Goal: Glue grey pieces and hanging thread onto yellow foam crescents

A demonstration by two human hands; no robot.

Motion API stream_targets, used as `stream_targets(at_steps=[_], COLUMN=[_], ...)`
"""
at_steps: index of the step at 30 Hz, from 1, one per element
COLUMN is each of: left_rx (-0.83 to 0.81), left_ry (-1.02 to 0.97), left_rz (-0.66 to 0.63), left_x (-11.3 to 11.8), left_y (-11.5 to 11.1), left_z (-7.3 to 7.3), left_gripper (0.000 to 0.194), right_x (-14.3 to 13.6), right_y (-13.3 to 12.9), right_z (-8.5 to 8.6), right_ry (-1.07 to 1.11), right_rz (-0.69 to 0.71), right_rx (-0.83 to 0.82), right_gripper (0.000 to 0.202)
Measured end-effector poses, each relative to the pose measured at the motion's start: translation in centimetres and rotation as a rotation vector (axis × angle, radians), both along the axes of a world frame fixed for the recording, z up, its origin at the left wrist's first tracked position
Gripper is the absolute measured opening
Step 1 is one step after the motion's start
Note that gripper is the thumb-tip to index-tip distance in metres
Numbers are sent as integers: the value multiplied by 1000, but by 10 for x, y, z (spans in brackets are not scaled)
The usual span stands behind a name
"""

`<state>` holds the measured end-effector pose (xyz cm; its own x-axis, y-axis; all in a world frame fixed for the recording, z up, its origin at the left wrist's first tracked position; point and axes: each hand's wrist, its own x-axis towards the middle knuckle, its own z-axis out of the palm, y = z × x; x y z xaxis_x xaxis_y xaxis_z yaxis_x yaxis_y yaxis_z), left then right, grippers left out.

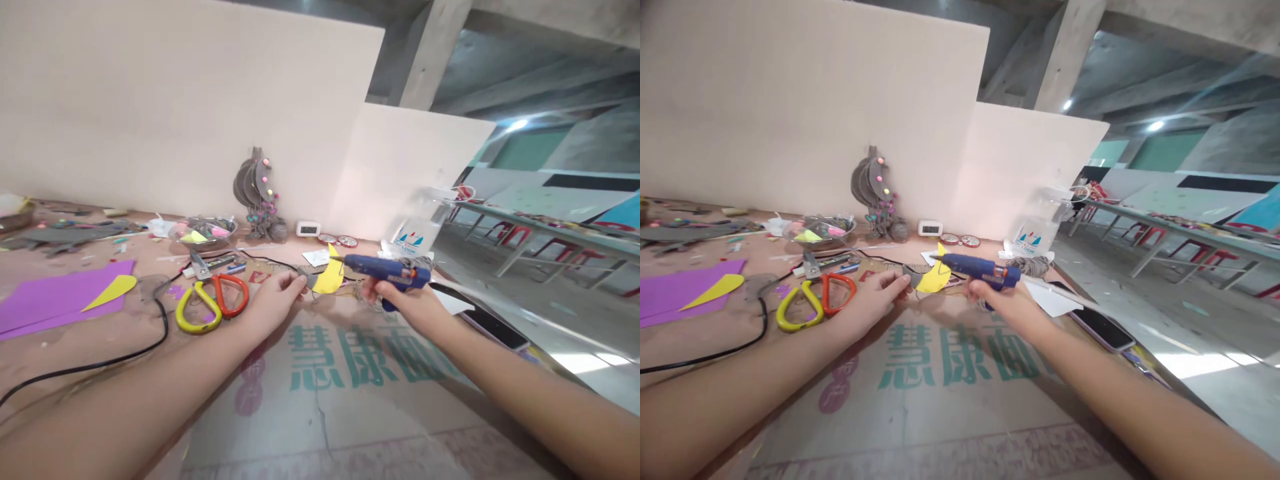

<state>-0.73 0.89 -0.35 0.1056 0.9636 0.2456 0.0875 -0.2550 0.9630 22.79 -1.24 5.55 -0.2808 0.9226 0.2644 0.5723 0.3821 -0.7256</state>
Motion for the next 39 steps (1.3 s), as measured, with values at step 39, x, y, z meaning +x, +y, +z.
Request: stream_targets(at_steps=[39], left_rx=[-2], left_ry=[101], left_rz=[21], left_x=[1], left_y=[-1], left_z=[2], left_gripper=[29], right_x=[-18], right_y=[-15], right_z=[-30], right_ry=[-2], right_rz=[0], right_rx=[-119], right_gripper=[37])
